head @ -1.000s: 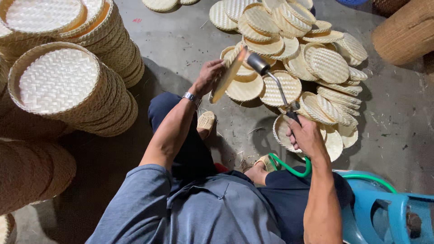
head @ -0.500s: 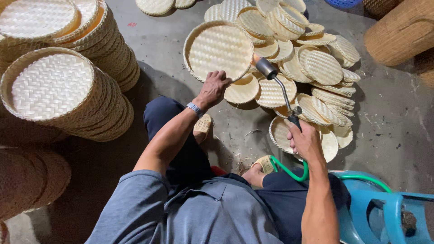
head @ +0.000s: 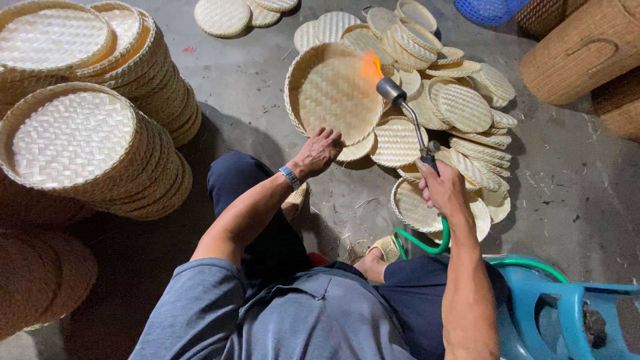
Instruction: The person sits on the floor and uses a handheld blowtorch to apply heat to the surface of round woven baskets. They pick up baskets from a pile, rotate them to treat different areas with the flame, and then place them back down. The process is repeated for multiple baskets.
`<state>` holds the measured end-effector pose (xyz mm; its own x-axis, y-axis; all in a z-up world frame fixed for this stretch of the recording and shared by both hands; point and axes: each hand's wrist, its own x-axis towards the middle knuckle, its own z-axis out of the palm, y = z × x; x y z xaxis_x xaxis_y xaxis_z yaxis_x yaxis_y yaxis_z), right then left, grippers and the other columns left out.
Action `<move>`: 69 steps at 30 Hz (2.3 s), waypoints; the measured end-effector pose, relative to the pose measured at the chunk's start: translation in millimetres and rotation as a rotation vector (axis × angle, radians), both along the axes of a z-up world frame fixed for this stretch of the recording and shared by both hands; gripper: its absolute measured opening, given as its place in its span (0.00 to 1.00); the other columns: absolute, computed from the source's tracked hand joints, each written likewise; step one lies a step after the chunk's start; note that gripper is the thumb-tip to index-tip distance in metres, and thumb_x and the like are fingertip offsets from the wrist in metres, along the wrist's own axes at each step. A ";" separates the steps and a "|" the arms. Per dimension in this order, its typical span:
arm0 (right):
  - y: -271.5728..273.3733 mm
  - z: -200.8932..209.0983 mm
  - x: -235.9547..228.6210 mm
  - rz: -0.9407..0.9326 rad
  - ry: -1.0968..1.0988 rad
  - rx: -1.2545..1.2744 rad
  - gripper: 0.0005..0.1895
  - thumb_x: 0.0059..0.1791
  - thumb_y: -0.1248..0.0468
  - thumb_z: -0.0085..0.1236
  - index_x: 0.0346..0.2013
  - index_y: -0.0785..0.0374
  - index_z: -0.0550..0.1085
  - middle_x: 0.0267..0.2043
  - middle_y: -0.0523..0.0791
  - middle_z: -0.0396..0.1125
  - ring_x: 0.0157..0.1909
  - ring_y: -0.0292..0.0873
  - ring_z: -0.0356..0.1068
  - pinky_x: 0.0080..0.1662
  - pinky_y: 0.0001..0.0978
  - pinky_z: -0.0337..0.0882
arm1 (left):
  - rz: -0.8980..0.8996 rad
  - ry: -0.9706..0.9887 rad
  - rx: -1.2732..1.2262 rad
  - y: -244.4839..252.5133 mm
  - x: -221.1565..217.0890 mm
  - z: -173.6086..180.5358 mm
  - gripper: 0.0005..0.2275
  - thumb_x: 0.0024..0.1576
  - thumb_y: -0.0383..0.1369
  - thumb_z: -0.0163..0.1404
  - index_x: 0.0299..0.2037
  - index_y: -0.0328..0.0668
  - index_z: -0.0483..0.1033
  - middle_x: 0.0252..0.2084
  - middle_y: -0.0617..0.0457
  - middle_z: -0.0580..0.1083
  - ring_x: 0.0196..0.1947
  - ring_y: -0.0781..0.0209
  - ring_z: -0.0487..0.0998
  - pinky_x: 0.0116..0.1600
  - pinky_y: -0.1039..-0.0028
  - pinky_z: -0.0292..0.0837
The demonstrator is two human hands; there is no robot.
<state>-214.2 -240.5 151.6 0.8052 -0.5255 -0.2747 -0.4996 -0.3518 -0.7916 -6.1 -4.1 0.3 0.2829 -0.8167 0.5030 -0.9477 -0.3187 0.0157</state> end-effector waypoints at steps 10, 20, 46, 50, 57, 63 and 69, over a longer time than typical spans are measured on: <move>43.1 2.8 39.5 0.164 -0.096 -0.027 0.19 0.54 0.48 0.53 0.36 0.62 0.74 0.23 0.41 0.67 0.20 0.33 0.63 0.21 0.27 0.65 | -0.066 -0.027 0.092 -10.0 -12.5 -8.5 0.10 0.51 0.34 0.48 0.40 0.39 0.76 0.40 0.49 0.68 0.48 0.53 0.69 0.54 0.64 0.63; 25.9 -45.4 -17.7 -0.028 -0.167 0.093 0.18 0.54 0.52 0.52 0.31 0.64 0.71 0.23 0.41 0.65 0.19 0.32 0.62 0.20 0.26 0.63 | -0.055 0.026 0.067 -16.0 -22.8 -3.4 0.14 0.53 0.33 0.48 0.46 0.37 0.77 0.40 0.50 0.68 0.46 0.53 0.68 0.54 0.64 0.63; -34.6 -68.5 -14.0 -0.148 -0.473 0.257 0.14 0.44 0.67 0.69 0.35 0.61 0.69 0.24 0.38 0.64 0.18 0.30 0.61 0.19 0.22 0.60 | 0.132 0.740 -0.246 -5.3 19.9 45.9 0.32 0.63 0.51 0.51 0.71 0.38 0.58 0.63 0.35 0.67 0.61 0.42 0.69 0.64 0.57 0.64; -37.8 -52.2 -20.9 -0.069 -0.397 0.199 0.12 0.44 0.68 0.68 0.35 0.62 0.71 0.25 0.38 0.65 0.19 0.29 0.61 0.20 0.22 0.61 | -0.214 1.131 -0.226 1.5 36.3 21.5 0.24 0.67 0.44 0.46 0.66 0.35 0.65 0.58 0.40 0.75 0.55 0.52 0.76 0.59 0.65 0.70; -11.9 -28.6 -28.0 -0.209 -0.225 -0.104 0.20 0.57 0.50 0.56 0.33 0.65 0.72 0.20 0.45 0.61 0.18 0.34 0.59 0.21 0.27 0.59 | 0.107 1.496 -0.310 2.1 40.0 -10.6 0.14 0.67 0.36 0.45 0.49 0.32 0.78 0.35 0.50 0.74 0.31 0.65 0.72 0.33 0.71 0.71; 24.2 -39.3 -45.0 0.012 0.045 -0.065 0.23 0.53 0.48 0.53 0.32 0.67 0.75 0.20 0.43 0.67 0.18 0.35 0.62 0.21 0.31 0.63 | -0.015 1.761 -0.804 -8.6 40.3 -29.9 0.14 0.63 0.37 0.49 0.54 0.38 0.69 0.42 0.51 0.77 0.35 0.65 0.79 0.34 0.73 0.78; 33.2 -49.8 -60.1 0.118 0.060 -0.083 0.22 0.54 0.49 0.52 0.33 0.67 0.75 0.21 0.47 0.67 0.19 0.40 0.63 0.25 0.37 0.65 | 0.113 1.618 -1.016 -16.6 51.2 -55.7 0.15 0.61 0.30 0.50 0.57 0.37 0.66 0.44 0.46 0.76 0.36 0.63 0.77 0.37 0.73 0.76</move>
